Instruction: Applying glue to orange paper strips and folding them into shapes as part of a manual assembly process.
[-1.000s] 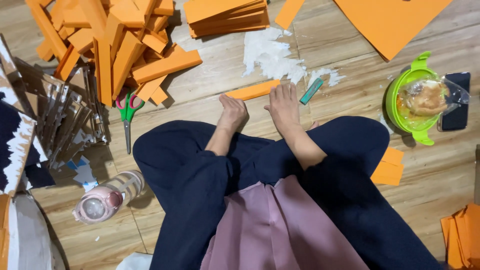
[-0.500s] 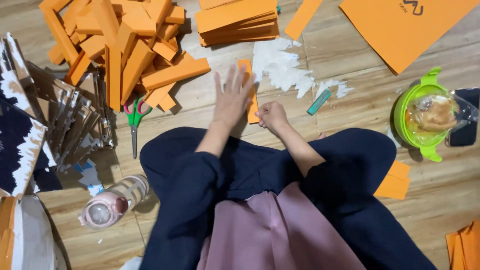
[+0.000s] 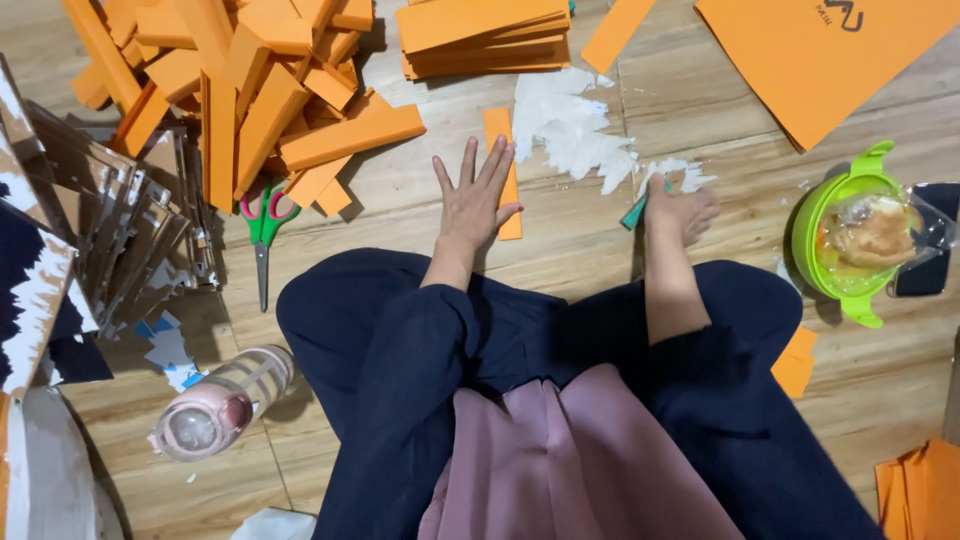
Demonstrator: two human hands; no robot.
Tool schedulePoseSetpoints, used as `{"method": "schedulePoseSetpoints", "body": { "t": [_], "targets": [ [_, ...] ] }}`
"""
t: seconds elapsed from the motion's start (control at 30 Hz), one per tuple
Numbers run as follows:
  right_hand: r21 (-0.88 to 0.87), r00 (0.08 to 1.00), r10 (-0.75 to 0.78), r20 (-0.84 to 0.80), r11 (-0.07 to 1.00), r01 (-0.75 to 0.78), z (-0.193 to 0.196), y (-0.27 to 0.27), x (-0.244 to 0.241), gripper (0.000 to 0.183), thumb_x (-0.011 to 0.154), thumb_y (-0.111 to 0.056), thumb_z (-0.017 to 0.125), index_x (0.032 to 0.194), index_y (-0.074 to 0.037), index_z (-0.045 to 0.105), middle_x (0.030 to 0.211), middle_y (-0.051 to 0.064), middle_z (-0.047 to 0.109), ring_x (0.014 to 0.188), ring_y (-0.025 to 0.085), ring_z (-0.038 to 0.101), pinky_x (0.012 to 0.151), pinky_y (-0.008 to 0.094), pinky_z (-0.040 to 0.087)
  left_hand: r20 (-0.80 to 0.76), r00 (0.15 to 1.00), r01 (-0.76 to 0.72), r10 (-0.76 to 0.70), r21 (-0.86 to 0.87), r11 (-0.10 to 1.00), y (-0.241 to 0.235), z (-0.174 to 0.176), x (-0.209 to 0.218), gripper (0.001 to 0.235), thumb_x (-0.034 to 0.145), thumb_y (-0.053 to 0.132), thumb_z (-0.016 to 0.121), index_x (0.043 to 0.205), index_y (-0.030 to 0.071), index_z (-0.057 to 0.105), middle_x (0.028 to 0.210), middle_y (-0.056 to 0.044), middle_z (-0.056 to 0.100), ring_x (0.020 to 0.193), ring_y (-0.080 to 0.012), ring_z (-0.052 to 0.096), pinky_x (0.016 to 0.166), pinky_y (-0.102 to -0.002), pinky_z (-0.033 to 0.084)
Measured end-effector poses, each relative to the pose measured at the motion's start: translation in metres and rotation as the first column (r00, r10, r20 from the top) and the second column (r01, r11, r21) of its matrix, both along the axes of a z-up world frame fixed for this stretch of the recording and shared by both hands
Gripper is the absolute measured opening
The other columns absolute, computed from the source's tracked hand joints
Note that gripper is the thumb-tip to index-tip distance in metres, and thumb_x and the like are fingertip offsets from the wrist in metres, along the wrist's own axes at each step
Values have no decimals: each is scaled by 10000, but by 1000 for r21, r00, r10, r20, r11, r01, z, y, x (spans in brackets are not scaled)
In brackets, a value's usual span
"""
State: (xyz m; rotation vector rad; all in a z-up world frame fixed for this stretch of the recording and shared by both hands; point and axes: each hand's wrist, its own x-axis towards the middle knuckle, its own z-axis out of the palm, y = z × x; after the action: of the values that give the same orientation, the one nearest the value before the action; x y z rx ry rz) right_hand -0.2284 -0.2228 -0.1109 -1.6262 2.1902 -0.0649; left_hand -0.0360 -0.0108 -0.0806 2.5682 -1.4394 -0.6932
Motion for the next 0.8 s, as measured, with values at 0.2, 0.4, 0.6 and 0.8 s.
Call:
{"method": "schedulePoseSetpoints", "body": {
  "t": [0.2, 0.4, 0.6, 0.8],
  "targets": [
    [-323, 759, 646, 84, 738, -593, 43, 60, 43, 239, 754, 35, 647, 976, -38, 602, 901, 149, 564, 895, 367, 565, 811, 482, 428, 19, 998, 56, -59, 123, 991, -4, -2, 14, 1041, 643, 611, 652, 1430, 338, 28, 1497, 74, -78, 1364, -323, -62, 1015, -707, -31],
    [-84, 667, 737, -107, 662, -745, 41, 71, 27, 205, 765, -57, 655, 969, -53, 637, 855, 96, 528, 818, 318, 574, 670, 460, 508, -27, 998, 61, -57, 170, 984, -9, 3, 15, 1117, 595, 559, 732, 1436, 301, 45, 1502, 44, -58, 1362, -338, -49, 1012, -696, -56],
    [-95, 383, 923, 45, 385, -918, 100, 111, 54, 202, 819, -140, 624, 999, -48, 618, 870, 139, 574, 864, 344, 581, 701, 450, 495, -38, 998, 56, -49, 197, 979, -10, 8, 16, 1164, 591, 560, 738, 1440, 198, 29, 1501, 39, -60, 1361, -326, -61, 1033, -673, -69],
    [-341, -141, 936, -323, -254, -905, 68, 121, 71, 67, 813, -163, 529, 833, -100, 524, 722, 41, 450, 702, 202, 507, 588, 293, 429, -65, 997, 56, -45, 189, 980, -9, 9, 16, 1168, 615, 517, 749, 1439, 165, -1, 1497, -21, -98, 1357, -334, -92, 1034, -661, -94]
  ]
}}
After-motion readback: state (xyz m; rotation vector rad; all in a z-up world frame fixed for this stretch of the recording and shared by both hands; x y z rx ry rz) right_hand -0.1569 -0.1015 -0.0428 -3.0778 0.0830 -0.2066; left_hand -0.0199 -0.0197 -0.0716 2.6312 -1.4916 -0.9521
